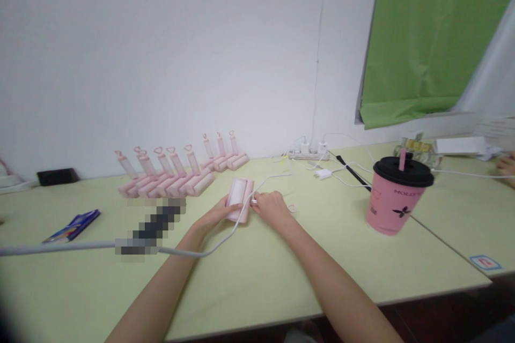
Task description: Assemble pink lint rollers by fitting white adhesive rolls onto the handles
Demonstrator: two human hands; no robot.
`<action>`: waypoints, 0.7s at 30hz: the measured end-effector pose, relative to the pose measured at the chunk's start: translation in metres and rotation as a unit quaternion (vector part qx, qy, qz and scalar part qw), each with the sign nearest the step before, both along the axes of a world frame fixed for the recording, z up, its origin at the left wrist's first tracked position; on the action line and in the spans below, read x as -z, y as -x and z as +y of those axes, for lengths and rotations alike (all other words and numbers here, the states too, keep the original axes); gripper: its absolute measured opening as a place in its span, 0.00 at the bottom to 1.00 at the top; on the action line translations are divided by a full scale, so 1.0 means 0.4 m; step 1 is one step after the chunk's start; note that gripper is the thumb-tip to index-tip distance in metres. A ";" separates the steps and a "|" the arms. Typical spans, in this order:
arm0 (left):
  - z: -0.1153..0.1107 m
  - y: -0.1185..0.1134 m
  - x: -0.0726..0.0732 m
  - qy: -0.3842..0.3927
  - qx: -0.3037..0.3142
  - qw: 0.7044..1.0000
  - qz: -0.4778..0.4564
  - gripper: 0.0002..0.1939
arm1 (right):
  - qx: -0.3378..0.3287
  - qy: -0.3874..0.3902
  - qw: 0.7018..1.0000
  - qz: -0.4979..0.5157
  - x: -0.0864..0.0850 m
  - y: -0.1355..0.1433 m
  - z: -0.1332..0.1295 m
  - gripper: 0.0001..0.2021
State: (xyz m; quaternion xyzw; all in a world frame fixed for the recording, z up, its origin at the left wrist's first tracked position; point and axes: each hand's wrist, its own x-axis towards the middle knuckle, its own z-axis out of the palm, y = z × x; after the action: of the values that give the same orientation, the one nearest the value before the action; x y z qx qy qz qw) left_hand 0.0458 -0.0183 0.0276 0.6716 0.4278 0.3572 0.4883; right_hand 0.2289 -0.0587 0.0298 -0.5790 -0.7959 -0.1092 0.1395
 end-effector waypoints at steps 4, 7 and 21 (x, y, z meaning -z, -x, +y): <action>0.020 -0.005 0.019 -0.034 -0.067 0.997 0.015 0.34 | -0.012 0.009 1.000 0.019 0.021 0.005 0.013 0.12; 0.027 -0.006 0.022 -0.015 -0.094 0.995 -0.013 0.30 | -0.029 -0.022 0.998 0.046 0.019 0.003 0.012 0.13; 0.063 0.173 -0.040 0.089 -0.217 0.856 -0.460 0.15 | -0.189 -0.100 0.964 0.156 0.008 0.027 -0.018 0.18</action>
State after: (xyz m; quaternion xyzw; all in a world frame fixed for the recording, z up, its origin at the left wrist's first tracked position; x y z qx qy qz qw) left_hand -0.0234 0.0071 0.0435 0.2745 0.3193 0.6830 0.5969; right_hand 0.2182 -0.0657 0.0266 -0.4109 -0.8441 -0.0685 0.3376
